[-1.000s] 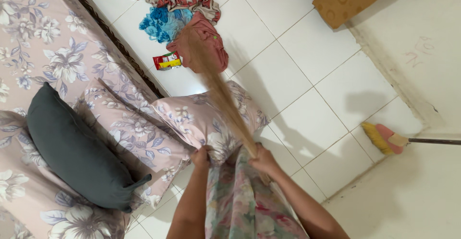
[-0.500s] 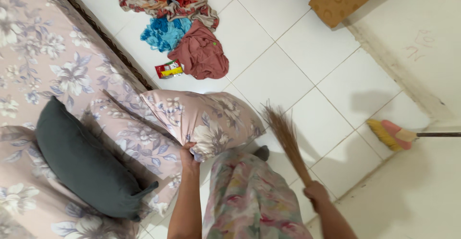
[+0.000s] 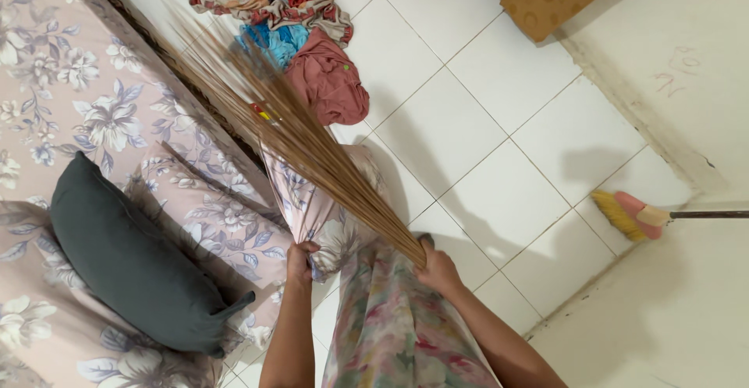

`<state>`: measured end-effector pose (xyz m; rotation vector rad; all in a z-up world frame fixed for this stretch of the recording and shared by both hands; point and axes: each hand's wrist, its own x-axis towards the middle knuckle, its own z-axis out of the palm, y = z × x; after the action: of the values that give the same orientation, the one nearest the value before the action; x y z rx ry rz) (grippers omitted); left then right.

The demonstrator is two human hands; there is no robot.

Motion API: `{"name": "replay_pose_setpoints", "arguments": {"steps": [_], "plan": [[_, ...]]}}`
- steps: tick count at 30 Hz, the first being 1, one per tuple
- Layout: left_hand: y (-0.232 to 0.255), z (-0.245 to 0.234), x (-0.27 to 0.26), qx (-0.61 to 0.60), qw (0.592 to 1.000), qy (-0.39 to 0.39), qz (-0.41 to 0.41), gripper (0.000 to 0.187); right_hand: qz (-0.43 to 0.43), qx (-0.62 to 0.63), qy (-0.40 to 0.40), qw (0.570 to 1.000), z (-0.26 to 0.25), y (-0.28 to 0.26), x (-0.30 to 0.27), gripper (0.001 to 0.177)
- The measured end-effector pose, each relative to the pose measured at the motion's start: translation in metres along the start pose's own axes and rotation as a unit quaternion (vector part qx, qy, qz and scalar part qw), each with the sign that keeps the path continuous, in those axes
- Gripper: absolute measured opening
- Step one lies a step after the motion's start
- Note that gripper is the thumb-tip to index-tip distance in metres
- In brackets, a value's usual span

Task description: The person uses a traditional broom to tap a floral pillow on the floor, then places it on the bed. They continue to arrange multiple pillows on the bed, including a dark gray pillow, adjusting their positions.

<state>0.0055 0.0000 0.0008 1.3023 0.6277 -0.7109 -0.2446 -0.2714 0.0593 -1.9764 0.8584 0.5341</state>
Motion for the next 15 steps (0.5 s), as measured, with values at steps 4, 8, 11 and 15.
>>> {"name": "replay_pose_setpoints", "arguments": {"steps": [4, 8, 11, 15], "plan": [[0.012, 0.005, 0.002, -0.005, 1.0, -0.009, 0.003, 0.016, 0.147, -0.118, -0.105, 0.976, 0.027, 0.06, 0.001, 0.05], [0.014, 0.003, 0.002, -0.06, 0.996, 0.036, -0.052, 0.019, 0.255, -0.159, -0.146, 0.943, -0.008, 0.118, -0.01, 0.042], [0.014, 0.015, 0.011, -0.106, 0.99, 0.024, -0.089, 0.022, 0.284, -0.024, -0.11, 0.952, -0.037, 0.137, -0.027, 0.04], [0.006, 0.04, 0.018, -0.166, 0.978, -0.053, -0.112, 0.023, 0.236, 0.101, 0.0, 0.967, -0.045, 0.118, -0.034, 0.048]]}}
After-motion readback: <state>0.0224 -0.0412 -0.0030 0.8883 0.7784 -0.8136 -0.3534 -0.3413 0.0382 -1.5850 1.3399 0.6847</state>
